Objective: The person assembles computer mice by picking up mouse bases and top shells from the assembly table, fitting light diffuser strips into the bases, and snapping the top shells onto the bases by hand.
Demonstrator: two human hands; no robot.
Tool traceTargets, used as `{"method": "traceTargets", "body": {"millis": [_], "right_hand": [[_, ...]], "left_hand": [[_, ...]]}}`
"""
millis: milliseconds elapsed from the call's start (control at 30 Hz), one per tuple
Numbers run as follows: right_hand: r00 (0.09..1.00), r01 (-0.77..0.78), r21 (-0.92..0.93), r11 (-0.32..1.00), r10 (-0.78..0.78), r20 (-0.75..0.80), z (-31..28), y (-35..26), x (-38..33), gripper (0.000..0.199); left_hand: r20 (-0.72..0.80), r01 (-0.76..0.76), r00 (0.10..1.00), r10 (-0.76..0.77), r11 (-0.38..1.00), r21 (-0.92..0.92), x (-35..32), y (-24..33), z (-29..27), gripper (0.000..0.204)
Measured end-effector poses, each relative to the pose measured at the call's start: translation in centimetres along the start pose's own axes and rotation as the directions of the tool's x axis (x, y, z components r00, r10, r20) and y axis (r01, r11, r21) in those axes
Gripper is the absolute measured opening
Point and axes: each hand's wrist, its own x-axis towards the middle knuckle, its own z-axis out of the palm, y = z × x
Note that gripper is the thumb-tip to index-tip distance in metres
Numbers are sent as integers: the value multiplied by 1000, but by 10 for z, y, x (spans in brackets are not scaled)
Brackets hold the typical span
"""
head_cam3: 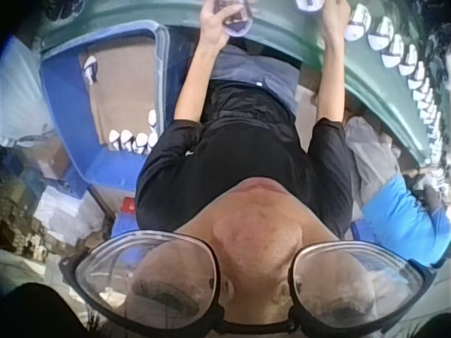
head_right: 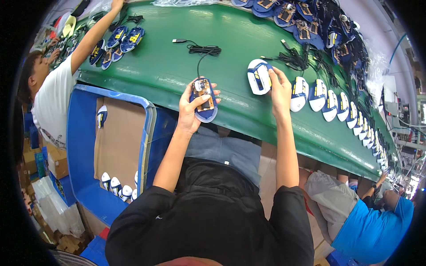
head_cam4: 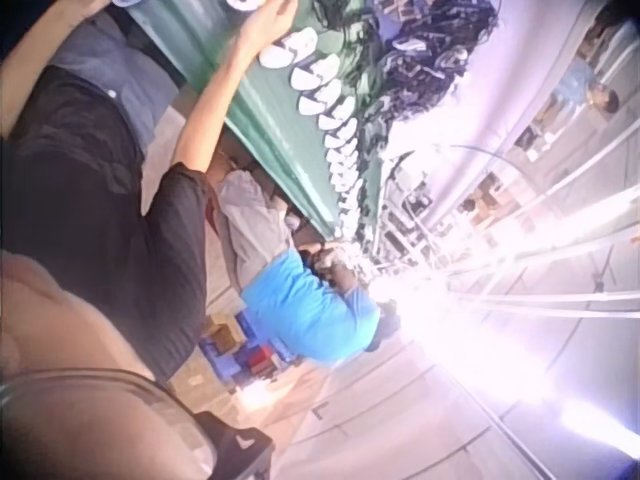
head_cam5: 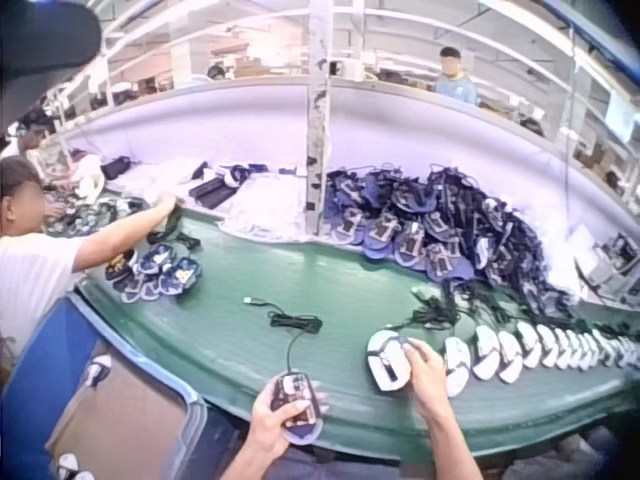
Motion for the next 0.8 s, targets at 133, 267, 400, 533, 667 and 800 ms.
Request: {"method": "traceTargets", "body": {"millis": [133, 267, 400, 533, 667, 800], "right_hand": [[1000, 30, -132, 991, -30, 0, -2, 7, -16, 43], [996, -9, -194, 981, -9, -90, 11, 20, -41, 36], [983, 154, -748, 645, -26, 181, 2, 4, -45, 40], [766, 640, -716, 277, -298, 570, 9, -29, -34, 73], [428, 881, -368, 297, -171, 888, 20, -28, -8, 81], [546, 832, -487, 265, -233, 805, 23, -41, -9, 56]], "left_hand": [[-2, 1, 1000, -1, 1000, 17, 3, -1, 1, 53], [-7, 8, 1000, -8, 1000, 11, 4, -1, 1, 53], [-4, 4, 1000, -4, 1000, -3, 6, 1, -1, 51], [-12, -10, 1000, 10, 1000, 19, 6, 3, -1, 50], [-8, -4, 1000, 4, 999, -39, 8, 0, 0, 51], [3, -35, 999, 35, 996, -77, 6, -2, -8, 52]]}}
